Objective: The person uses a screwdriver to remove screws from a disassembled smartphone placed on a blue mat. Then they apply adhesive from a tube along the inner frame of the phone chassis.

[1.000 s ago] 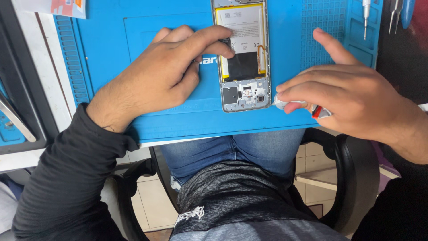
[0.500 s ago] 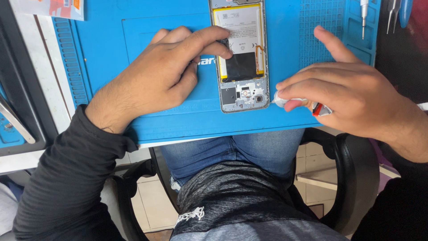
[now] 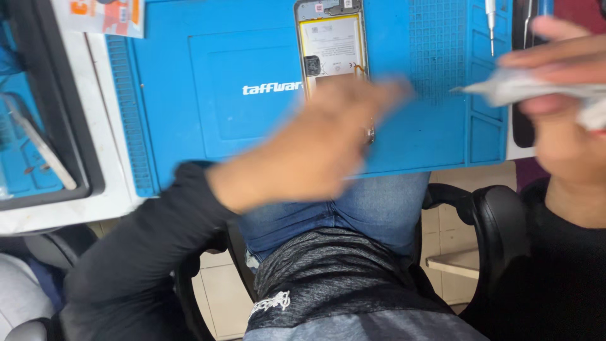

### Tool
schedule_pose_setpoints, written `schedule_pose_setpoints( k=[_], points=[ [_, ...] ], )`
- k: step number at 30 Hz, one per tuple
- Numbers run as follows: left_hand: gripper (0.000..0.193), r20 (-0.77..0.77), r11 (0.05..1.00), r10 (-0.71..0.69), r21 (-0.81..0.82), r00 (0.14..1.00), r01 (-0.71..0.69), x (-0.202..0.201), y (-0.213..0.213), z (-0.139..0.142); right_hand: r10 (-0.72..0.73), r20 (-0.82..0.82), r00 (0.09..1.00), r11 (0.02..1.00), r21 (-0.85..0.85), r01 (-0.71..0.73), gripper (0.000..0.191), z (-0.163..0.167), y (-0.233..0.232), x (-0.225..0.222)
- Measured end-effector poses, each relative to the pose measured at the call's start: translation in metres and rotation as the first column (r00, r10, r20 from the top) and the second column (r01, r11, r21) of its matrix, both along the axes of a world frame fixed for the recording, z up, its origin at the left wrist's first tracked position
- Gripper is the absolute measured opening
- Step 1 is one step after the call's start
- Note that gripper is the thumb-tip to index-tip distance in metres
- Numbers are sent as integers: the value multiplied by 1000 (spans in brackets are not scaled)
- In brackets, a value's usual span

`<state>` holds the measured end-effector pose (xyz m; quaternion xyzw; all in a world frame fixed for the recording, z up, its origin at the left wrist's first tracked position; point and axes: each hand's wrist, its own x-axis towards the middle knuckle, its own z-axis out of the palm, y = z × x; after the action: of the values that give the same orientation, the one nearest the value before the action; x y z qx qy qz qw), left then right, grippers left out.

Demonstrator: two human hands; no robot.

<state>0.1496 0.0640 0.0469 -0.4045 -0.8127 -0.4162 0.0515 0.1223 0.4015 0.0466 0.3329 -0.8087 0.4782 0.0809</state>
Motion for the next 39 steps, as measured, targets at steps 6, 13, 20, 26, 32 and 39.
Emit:
schedule_pose_setpoints(
  k=[6,13,20,26,32,39],
  points=[
    [43,430,694,-720,432,545,576,87,45,-24,-153,116,981,944,-277,180,34,-9,4,19],
    [50,608,714,-392,674,690,-189,97,-13,-30,24,-353,935,999,-12,-31,26,2,-82,33],
    [73,584,315,-383,811,716,-493,86,-27,-30,226,-368,902,969,-9,-246,41,7,-180,39],
    [69,588,101,-427,786,687,-610,59,-57,-28,351,-248,903,936,125,-330,52,35,-196,6],
    [76,557,268,-153,819,816,-508,36,-76,-34,347,-242,906,871,441,-216,18,53,-226,-102],
    [83,656,549,-41,645,754,-531,43,-76,-23,318,-247,916,756,648,-88,27,31,-272,-145]
  ],
)
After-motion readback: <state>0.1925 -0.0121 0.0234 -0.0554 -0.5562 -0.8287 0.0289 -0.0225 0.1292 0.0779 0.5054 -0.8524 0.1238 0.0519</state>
